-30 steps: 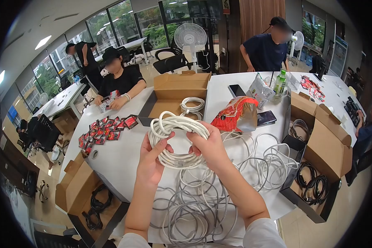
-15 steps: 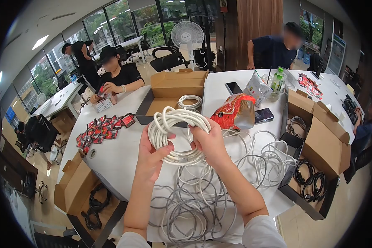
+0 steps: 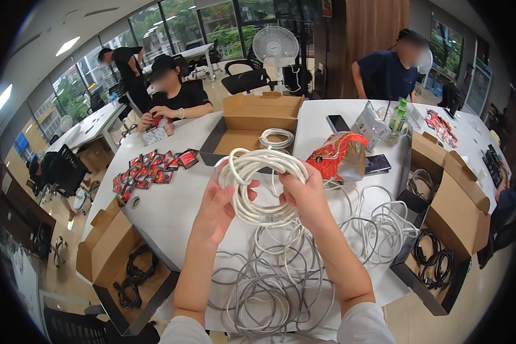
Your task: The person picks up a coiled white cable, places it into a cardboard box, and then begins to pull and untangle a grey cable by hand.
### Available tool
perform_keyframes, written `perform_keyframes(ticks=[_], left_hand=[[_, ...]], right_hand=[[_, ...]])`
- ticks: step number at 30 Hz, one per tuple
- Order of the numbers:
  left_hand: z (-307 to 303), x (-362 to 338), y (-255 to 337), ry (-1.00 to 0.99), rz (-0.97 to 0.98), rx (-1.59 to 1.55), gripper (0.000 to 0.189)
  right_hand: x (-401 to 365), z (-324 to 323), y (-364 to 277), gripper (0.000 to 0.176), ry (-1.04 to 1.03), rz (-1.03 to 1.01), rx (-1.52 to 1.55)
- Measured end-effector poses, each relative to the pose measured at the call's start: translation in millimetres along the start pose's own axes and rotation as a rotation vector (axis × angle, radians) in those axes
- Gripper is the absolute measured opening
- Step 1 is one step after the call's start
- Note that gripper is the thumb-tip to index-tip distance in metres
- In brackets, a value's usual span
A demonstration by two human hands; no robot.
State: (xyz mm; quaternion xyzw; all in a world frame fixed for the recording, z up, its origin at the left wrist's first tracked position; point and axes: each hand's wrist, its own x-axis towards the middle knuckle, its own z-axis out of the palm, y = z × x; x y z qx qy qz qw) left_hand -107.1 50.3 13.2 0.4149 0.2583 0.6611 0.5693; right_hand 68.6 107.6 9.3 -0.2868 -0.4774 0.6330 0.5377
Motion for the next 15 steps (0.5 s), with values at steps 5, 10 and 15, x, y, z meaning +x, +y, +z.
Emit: perform_keyframes(ticks=[5, 10, 15], left_hand=[[-22.5, 4.7, -1.8, -0.141, -0.166, -0.12, 0.062], [-33.2, 7.1, -8.7, -0.121, -0.191, -0.117, 0.055], [-19.0, 3.5, -1.6, -0.012, -0.104, -0.073, 0.054]], right_hand=[[-3.0, 1.8, -8.6, 0.01, -0.052, 0.007, -0.077], [-7.0, 2.9, -13.6, 0.01, -0.084, 0.023, -0.121], [-7.0, 1.6, -13.2, 0.012, -0.097, 0.006, -0.103]])
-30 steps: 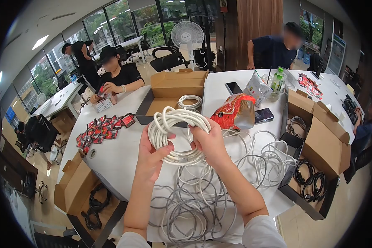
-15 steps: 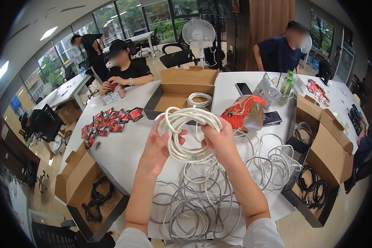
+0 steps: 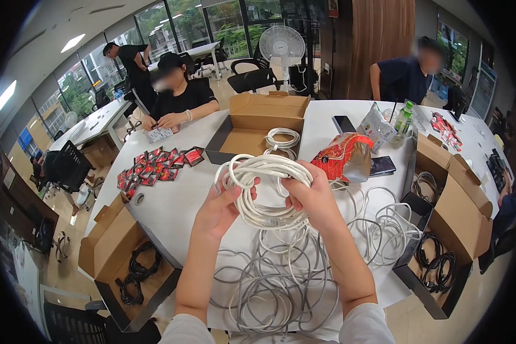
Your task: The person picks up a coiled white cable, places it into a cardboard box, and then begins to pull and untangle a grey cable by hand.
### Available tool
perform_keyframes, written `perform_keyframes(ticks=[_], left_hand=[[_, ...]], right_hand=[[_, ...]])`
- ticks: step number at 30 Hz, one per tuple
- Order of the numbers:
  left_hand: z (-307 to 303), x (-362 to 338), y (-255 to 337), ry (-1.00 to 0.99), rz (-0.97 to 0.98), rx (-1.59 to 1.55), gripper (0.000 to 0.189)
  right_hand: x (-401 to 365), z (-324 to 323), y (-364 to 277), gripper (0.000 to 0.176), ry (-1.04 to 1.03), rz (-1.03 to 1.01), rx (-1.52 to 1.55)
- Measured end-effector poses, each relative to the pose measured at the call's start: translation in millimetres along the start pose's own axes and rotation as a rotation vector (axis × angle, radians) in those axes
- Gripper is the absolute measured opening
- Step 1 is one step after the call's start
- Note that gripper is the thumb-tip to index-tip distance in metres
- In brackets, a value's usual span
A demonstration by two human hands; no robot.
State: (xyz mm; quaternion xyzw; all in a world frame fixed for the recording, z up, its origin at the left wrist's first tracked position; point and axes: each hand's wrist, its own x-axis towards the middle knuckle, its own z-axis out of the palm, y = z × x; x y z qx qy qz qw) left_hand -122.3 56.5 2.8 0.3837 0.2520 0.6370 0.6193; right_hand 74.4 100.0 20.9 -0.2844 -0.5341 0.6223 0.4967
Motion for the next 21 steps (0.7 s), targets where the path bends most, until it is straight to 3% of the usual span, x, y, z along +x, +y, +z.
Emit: perform_keyframes(ticks=[4, 7, 10, 13, 18, 21], left_hand=[[-6.0, 4.0, -5.3, -0.037, 0.295, 0.248, 0.045], [-12.3, 5.8, -5.3, 0.105, 0.382, 0.183, 0.032], [-10.0, 5.3, -4.4, 0.147, 0.473, 0.48, 0.016], [-8.9, 5.6, -2.8, 0.269, 0.711, 0.844, 0.01], [-22.2, -4.9, 22.3, 0.494, 0.814, 0.496, 0.018], [-28.8, -18.6, 46.8, 0.519, 0.816, 0.434, 0.02]], right_hand=[[3.0, -6.6, -0.2, 0.013, 0.024, -0.001, 0.009], [4.8, -13.0, -1.2, 0.014, 0.047, -0.012, -0.008], [6.1, -15.8, 1.3, 0.014, 0.043, -0.009, -0.03], [6.7, -14.7, 0.2, 0.012, 0.061, -0.01, -0.059], [7.0, -23.3, -4.5, 0.013, 0.079, -0.056, -0.104], [14.9, -38.1, -3.7, 0.014, 0.085, -0.046, -0.094]])
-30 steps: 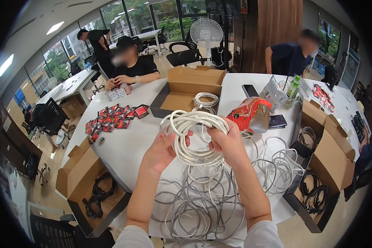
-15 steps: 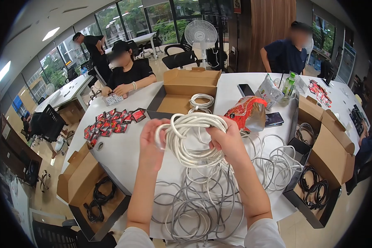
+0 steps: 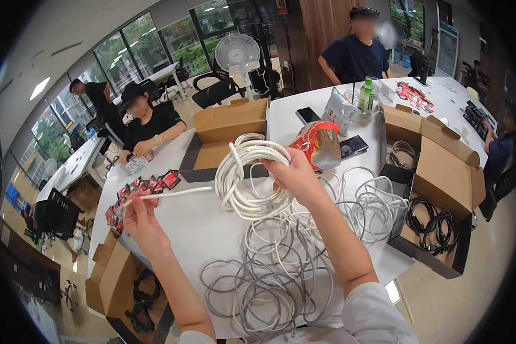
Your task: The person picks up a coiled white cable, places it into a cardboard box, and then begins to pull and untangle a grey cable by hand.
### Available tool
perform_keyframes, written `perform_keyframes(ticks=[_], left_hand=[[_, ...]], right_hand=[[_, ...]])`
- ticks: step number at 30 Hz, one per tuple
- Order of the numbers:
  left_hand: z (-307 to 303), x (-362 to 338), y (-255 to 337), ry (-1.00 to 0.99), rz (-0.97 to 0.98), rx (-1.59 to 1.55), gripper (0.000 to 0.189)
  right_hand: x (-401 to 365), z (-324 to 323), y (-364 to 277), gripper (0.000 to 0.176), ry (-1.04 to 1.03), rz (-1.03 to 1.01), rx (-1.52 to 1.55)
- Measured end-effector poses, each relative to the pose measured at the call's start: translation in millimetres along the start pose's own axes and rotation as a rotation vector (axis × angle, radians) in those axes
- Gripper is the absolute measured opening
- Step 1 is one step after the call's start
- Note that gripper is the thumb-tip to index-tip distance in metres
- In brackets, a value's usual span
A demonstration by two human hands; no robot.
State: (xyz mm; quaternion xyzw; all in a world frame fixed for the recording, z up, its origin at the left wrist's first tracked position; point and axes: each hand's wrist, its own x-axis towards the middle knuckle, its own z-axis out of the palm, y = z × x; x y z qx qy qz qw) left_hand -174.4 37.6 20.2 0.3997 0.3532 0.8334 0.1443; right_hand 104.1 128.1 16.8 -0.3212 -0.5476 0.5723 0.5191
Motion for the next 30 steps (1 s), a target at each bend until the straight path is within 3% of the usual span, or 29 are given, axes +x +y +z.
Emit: perform_keyframes(ticks=[9, 10, 13, 16, 19, 23, 30], left_hand=[[26.0, -25.4, 10.2, -0.142, 0.207, 0.32, 0.014], [28.9, -34.5, 15.9, -0.109, 0.048, 0.263, 0.029], [41.9, -54.7, 13.5, -0.408, 0.589, 0.412, 0.027], [62.3, -79.6, 19.8, -0.558, 0.757, 0.499, 0.03], [71.9, -89.3, 9.6, -0.581, 0.851, 0.608, 0.029], [72.3, -83.0, 0.8, -0.459, 0.848, 0.786, 0.024], [72.9, -81.1, 1.9, -0.484, 0.895, 0.786, 0.013]], right_hand=[[9.6, 4.8, 21.2, 0.011, 0.207, -0.172, -0.237], [8.8, 6.9, 22.8, 0.012, 0.22, -0.209, -0.252], [2.9, 12.8, 20.7, 0.015, 0.238, -0.257, -0.288], [-4.8, 17.1, 16.2, 0.018, 0.233, -0.295, -0.325], [-13.1, 23.5, 9.3, 0.019, 0.238, -0.446, -0.382], [-23.3, 28.0, 3.0, 0.022, 0.127, -0.39, -0.325], [-42.0, 30.5, -16.3, 0.026, 0.056, -0.444, -0.349]])
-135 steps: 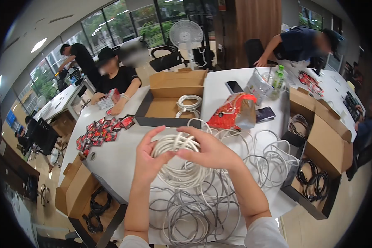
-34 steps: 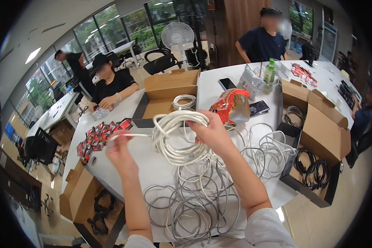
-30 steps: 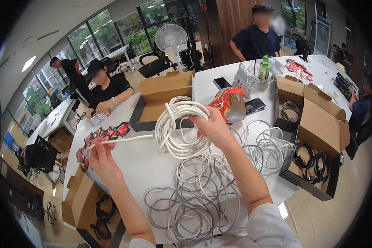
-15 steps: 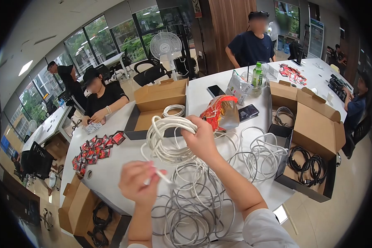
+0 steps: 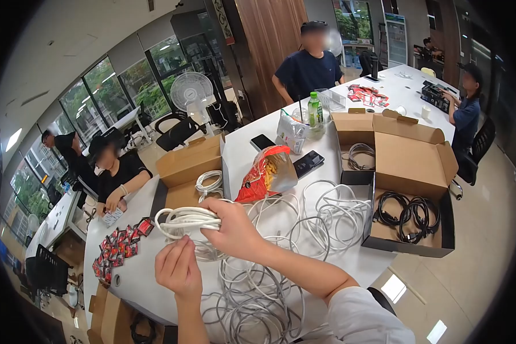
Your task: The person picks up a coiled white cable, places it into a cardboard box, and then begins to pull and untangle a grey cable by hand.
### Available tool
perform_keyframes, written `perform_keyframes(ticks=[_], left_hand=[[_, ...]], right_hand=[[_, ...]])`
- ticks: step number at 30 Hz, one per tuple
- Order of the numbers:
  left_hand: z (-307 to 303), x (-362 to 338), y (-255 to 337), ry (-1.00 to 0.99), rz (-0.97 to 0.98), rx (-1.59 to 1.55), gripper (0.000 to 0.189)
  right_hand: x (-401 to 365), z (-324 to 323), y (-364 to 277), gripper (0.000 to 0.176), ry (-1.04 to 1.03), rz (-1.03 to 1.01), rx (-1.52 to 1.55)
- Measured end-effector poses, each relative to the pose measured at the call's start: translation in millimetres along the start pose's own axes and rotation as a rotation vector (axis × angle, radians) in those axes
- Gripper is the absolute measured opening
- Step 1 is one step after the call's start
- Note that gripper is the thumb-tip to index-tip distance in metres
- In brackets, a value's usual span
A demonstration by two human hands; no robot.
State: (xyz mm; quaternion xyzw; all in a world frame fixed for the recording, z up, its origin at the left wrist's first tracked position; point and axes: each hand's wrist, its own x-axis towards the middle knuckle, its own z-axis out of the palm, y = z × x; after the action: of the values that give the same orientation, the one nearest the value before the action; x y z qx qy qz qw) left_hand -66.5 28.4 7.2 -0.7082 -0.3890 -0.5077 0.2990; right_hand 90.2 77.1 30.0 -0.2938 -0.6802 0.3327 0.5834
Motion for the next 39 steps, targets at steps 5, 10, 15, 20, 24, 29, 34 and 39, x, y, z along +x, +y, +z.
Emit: perform_keyframes(ticks=[5, 10, 15, 20, 24, 29, 34, 39], left_hand=[[-9.0, -23.7, -20.6, 0.125, 0.005, -0.053, 0.041], [2.8, -3.2, -16.3, 0.306, -0.402, -0.354, 0.088], [17.1, -11.5, -21.0, -0.038, -0.921, -0.929, 0.063], [24.8, -32.8, -32.6, 0.05, -0.805, -0.705, 0.034], [27.0, -24.9, -33.8, 0.221, -0.615, -0.601, 0.021], [5.9, -20.0, -32.0, -0.02, -0.836, -0.756, 0.029], [-3.9, -11.4, -26.7, -0.27, -0.737, -0.721, 0.053], [-18.6, -12.3, -31.0, -0.33, -0.842, -1.19, 0.076]], right_hand=[[-7.3, -1.1, -14.8, 0.027, -0.075, 0.012, 0.019], [-13.0, -2.2, -28.4, 0.03, -0.124, -0.029, 0.102], [-22.8, 1.2, -33.9, 0.037, -0.168, -0.117, -0.139], [-35.4, 18.6, -28.8, 0.047, -0.213, -0.172, -0.154], [-43.4, 24.7, -35.2, 0.06, -0.269, -0.199, -0.173], [-34.5, 12.6, -41.9, 0.061, -0.285, -0.164, -0.073], [-16.8, -10.0, -34.3, 0.035, -0.228, -0.162, -0.065], [-6.5, -27.4, -30.5, 0.037, -0.164, -0.19, -0.105]])
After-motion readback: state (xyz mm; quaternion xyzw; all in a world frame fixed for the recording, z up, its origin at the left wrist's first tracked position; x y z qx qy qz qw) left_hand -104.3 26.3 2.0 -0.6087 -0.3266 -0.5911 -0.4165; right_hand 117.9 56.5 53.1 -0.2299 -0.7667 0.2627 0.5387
